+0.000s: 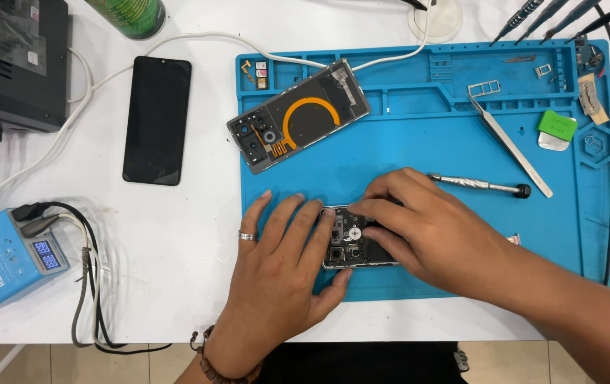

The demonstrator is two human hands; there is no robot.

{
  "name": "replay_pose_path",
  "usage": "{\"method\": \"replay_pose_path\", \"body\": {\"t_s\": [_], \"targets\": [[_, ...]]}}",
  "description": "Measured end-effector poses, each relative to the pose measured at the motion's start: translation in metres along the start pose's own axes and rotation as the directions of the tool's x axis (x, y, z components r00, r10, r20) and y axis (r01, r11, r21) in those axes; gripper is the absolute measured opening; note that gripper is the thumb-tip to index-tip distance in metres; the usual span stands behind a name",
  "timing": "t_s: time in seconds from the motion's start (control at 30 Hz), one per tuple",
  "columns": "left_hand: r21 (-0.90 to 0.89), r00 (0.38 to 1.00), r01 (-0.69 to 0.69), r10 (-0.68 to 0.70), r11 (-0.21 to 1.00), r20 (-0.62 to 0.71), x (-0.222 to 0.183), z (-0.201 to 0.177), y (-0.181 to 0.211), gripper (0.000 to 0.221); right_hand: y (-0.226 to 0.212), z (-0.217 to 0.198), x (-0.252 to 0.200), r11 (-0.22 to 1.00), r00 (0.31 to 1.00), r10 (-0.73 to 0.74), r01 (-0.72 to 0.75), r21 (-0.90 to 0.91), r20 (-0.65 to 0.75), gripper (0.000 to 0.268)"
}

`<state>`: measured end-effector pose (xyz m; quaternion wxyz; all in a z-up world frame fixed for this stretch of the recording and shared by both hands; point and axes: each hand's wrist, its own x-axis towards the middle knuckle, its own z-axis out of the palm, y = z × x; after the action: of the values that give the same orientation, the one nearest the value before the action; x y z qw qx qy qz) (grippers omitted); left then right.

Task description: The person removes a black internal component from a disassembled smartphone using their hands. They then use a screwdriver to tighten screws on the phone's motherboard while working on a blue anti-static mat.

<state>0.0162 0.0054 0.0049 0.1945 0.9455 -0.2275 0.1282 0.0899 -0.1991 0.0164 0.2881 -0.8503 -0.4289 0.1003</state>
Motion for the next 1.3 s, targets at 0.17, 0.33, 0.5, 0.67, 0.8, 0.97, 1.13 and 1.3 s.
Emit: {"method": "replay_pose_path", "body": {"t_s": [0.17,0.33,0.5,0.67,0.8,0.97,1.13,1.3], "targets": [[0.002,1.0,-0.002,0.002,1.0,0.003,0.0005,0.0005,0.0001,0.05,0.0016,0.0018,-0.0006,0.998,0.999,-0.042,0.041,-0.037,-0.031,0.024],[0.003,1.0,0.0,0.0,1.0,0.007,0.0004,0.0005,0.0004,0.05,0.0015,0.0017,0.0001,0.999,0.999,-0.045,0.044,-0.026,-0.029,0.027],[-0.011,1.0,0.003,-0.002,1.0,0.012,0.0009,0.0014,-0.0001,0.051,0.0008,0.0041,0.0023,0.999,0.997,-0.049,0.048,-0.021,-0.06,0.022],[-0.026,1.0,0.006,-0.006,1.0,0.016,0.0024,0.001,0.0007,0.05,-0.0005,0.0041,0.0019,0.998,0.997,-0.052,0.051,-0.026,-0.052,0.021],[-0.041,0.999,0.011,-0.01,0.999,0.03,0.0034,0.0016,0.0009,0.05,0.0018,0.0049,0.0014,0.998,0.995,-0.065,0.064,-0.012,-0.077,0.023],[-0.032,0.999,0.01,-0.009,0.999,0.037,0.0039,0.0028,0.0005,0.049,-0.0014,0.0052,0.0034,0.997,0.994,-0.068,0.066,-0.027,-0.088,0.022],[-0.016,0.999,-0.002,0.002,1.0,0.035,0.005,0.0038,-0.0006,0.049,-0.0036,0.0059,0.0047,0.994,0.993,-0.083,0.077,-0.072,-0.086,0.018],[-0.016,0.999,-0.013,0.014,1.0,0.035,0.005,0.0033,-0.0004,0.049,-0.0037,0.0051,0.0037,0.984,0.991,-0.129,0.123,-0.129,-0.038,0.02]]}}
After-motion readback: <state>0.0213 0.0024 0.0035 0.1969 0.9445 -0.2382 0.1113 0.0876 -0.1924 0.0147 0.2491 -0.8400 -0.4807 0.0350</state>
